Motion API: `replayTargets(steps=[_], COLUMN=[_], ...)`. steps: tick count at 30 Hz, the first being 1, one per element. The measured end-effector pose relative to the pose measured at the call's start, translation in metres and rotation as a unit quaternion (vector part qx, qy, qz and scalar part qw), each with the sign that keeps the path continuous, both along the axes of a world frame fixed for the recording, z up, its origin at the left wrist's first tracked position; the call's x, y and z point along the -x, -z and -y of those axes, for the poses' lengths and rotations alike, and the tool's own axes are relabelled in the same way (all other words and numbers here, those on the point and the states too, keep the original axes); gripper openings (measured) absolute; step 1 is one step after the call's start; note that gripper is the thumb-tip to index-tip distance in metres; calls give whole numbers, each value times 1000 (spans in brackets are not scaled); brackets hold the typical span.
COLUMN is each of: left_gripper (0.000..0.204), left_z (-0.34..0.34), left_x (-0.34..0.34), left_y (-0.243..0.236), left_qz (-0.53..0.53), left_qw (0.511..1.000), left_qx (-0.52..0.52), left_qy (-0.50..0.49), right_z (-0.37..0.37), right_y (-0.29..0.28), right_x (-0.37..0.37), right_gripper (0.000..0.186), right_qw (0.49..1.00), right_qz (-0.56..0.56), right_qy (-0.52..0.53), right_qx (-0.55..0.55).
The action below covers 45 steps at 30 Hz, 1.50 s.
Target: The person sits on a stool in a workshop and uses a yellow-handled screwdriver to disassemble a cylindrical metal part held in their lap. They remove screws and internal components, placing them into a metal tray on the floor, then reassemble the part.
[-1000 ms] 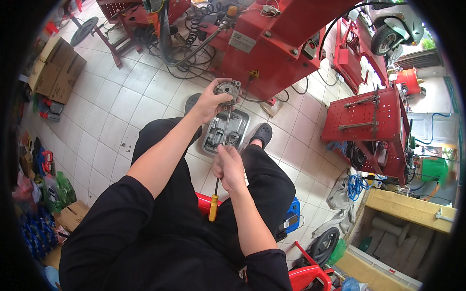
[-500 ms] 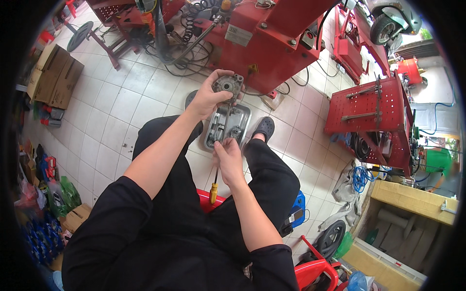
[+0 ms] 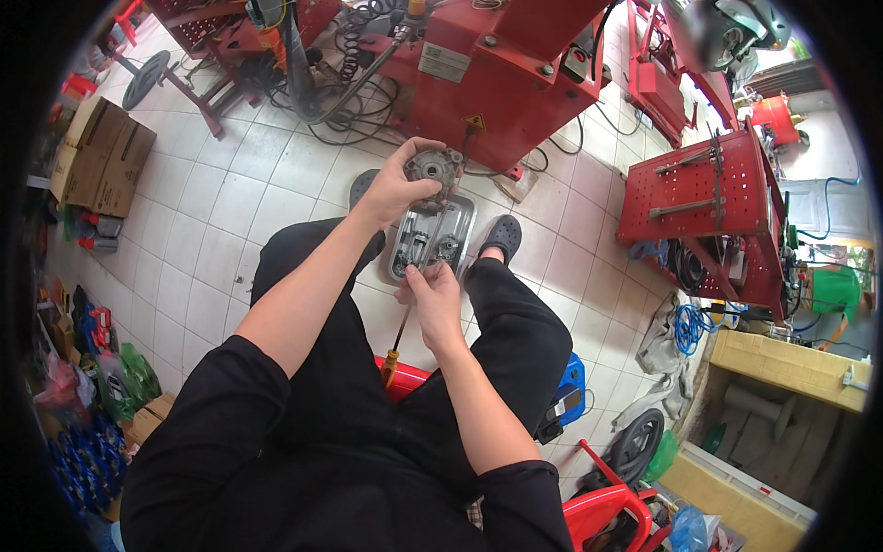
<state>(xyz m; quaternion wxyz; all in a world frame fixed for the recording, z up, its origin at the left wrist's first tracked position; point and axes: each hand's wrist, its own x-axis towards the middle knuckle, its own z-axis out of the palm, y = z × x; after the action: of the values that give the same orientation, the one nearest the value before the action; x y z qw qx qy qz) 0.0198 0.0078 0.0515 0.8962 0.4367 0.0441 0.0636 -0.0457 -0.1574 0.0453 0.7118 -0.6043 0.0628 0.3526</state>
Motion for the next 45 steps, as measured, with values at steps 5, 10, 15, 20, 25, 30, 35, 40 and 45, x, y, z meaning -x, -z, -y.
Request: replayTargets(steps=[5, 10, 15, 20, 25, 30, 35, 40, 45], left_gripper=[52, 53, 53, 53, 52, 48, 44, 48, 49], left_z=[6, 7, 8, 8, 10, 3, -6, -11, -16], left_x=[1, 1, 2, 2, 0, -6, -8, -9, -9], left_y=[7, 9, 8, 12, 17, 28, 30, 32, 35], left_qz=[-31, -60, -70, -82, -88, -104, -121, -98, -94], left_qw=[995, 983, 981, 975, 970, 961, 944, 940, 939], left_qx=[96, 171, 179, 206, 226, 239, 252, 270, 265], left_qy=[7, 20, 20, 21, 2, -90, -177, -186, -199], right_z=[2, 4, 4, 2, 3, 10, 15, 27, 34], right_y=[1, 4, 2, 1, -2, 17, 22, 31, 27], right_x=[-3, -6, -6, -6, -6, 0, 4, 9, 25], right_gripper=[17, 17, 17, 17, 15, 15, 19, 16, 18], right_qw=[1000, 999, 1000, 1000, 1000, 995, 983, 950, 899], right_qz=[0, -9, -3, 1, -6, 77, 62, 12, 2], right_qy=[-4, 3, 0, -7, -9, -50, -118, -244, -368], right_qx=[-16, -31, -29, -27, -8, 41, 124, 193, 238])
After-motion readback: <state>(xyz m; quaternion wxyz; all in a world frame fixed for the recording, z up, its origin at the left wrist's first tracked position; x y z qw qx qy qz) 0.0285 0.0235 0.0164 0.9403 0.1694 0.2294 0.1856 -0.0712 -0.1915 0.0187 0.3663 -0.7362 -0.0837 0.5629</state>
